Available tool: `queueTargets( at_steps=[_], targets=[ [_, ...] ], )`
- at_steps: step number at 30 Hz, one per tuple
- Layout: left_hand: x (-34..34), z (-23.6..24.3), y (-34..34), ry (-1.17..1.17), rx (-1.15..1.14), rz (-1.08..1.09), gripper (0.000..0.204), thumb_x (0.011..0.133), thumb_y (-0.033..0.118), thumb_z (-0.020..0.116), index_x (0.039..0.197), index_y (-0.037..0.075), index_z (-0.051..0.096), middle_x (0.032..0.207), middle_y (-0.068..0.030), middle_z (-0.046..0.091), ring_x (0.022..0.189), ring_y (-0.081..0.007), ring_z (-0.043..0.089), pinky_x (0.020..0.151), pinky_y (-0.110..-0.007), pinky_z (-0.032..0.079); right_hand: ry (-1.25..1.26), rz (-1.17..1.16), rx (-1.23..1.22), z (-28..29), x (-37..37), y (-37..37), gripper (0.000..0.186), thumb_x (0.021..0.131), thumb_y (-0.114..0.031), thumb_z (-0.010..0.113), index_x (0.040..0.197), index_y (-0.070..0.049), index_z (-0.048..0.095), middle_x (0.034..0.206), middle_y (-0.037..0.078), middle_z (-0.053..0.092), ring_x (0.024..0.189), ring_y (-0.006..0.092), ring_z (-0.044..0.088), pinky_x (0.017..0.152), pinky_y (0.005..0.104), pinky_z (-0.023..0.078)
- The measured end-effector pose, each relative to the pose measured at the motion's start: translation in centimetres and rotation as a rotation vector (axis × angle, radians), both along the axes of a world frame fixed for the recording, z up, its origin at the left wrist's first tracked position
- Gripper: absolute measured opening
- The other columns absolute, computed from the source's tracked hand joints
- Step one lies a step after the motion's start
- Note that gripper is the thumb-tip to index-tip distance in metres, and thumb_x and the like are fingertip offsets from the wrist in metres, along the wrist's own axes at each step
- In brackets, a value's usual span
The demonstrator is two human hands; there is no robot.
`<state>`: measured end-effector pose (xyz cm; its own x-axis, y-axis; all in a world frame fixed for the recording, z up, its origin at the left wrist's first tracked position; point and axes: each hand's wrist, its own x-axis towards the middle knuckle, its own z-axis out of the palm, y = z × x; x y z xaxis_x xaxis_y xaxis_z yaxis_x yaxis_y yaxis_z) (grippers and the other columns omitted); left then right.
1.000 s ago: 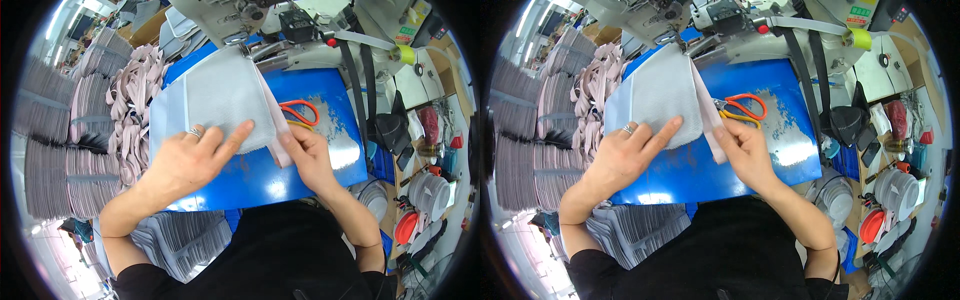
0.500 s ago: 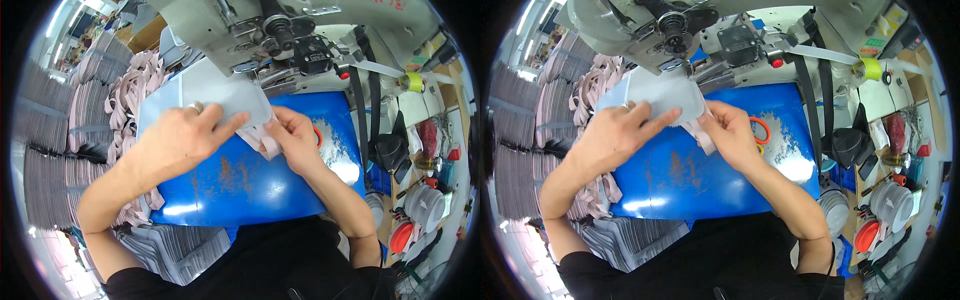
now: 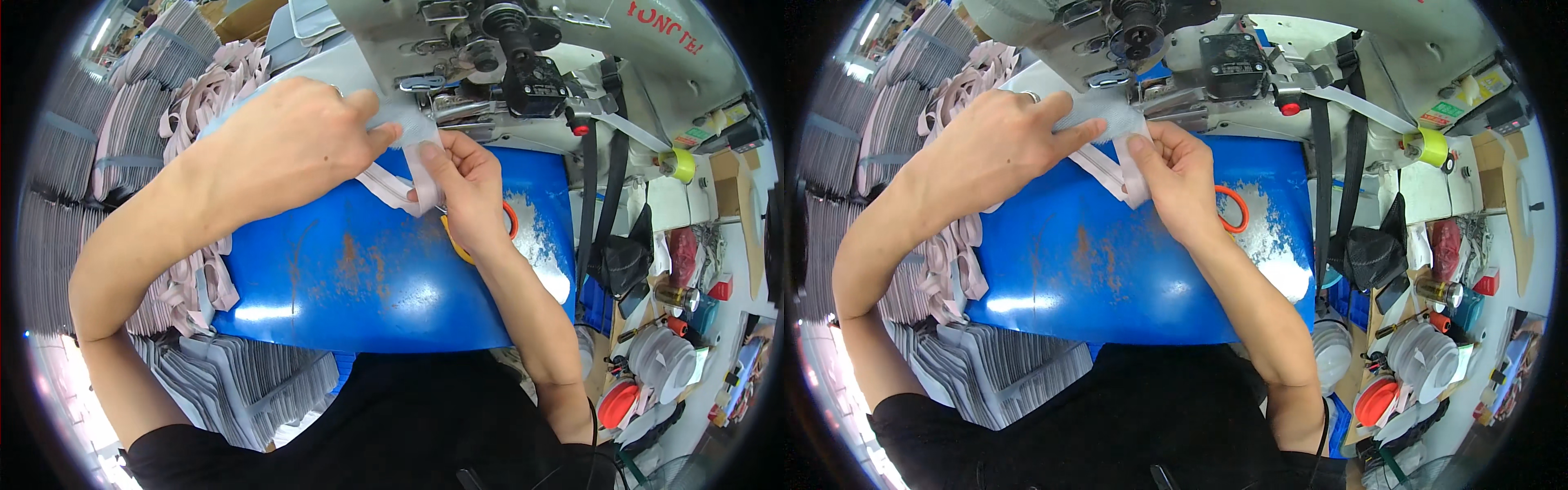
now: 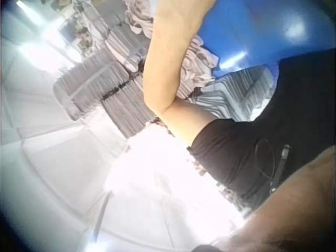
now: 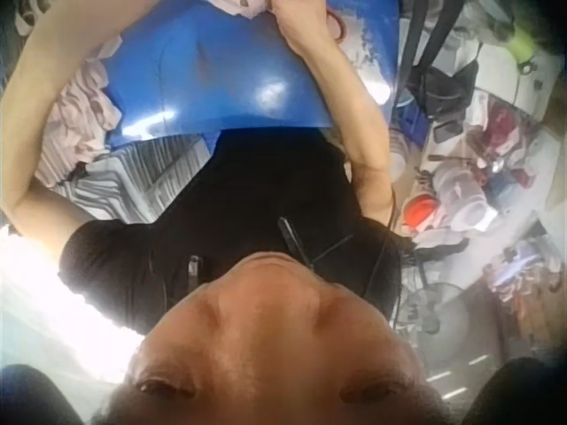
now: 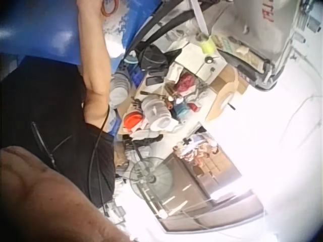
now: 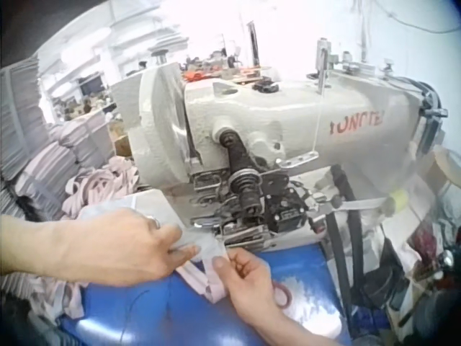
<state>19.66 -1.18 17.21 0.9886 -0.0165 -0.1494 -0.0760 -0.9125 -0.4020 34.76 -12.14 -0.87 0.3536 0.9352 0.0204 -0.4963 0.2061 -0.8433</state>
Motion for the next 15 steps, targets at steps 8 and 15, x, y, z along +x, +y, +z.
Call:
queueTargets(
  at_steps=[8, 15],
  targets=[
    [1.5, -3.0, -5.1, -0.1, -0.067, 0.201, 0.046, 0.084, 0.009, 0.064, 0.126, -0.01, 0.065, 0.09, -0.0148, 0.066, 0.067, -0.0282, 0.07, 0.058, -0.038, 0.055, -0.025, -0.039, 0.02, 0.0, -0.2, -0.1, 0.018, 0.105, -0.012, 0.066, 0.115, 0.003, 0.07, 0.081, 0.002, 0.072, 0.064, 0.0035, 0.06, 0.057, 0.0206, 0.045],
    [4.7, -6.2, -7.8, -0.335, -0.277, 0.59, 0.019, 0.075, 0.006, 0.069, 0.092, -0.002, 0.072, 0.094, -0.0173, 0.071, 0.085, -0.0308, 0.072, 0.069, -0.04, 0.06, -0.113, -0.022, 0.006, -0.8, -0.1, -0.7, 0.021, 0.106, -0.011, 0.063, 0.12, 0.003, 0.069, 0.085, 0.0, 0.073, 0.068, 0.0014, 0.059, 0.058, 0.0193, 0.044]
  ],
)
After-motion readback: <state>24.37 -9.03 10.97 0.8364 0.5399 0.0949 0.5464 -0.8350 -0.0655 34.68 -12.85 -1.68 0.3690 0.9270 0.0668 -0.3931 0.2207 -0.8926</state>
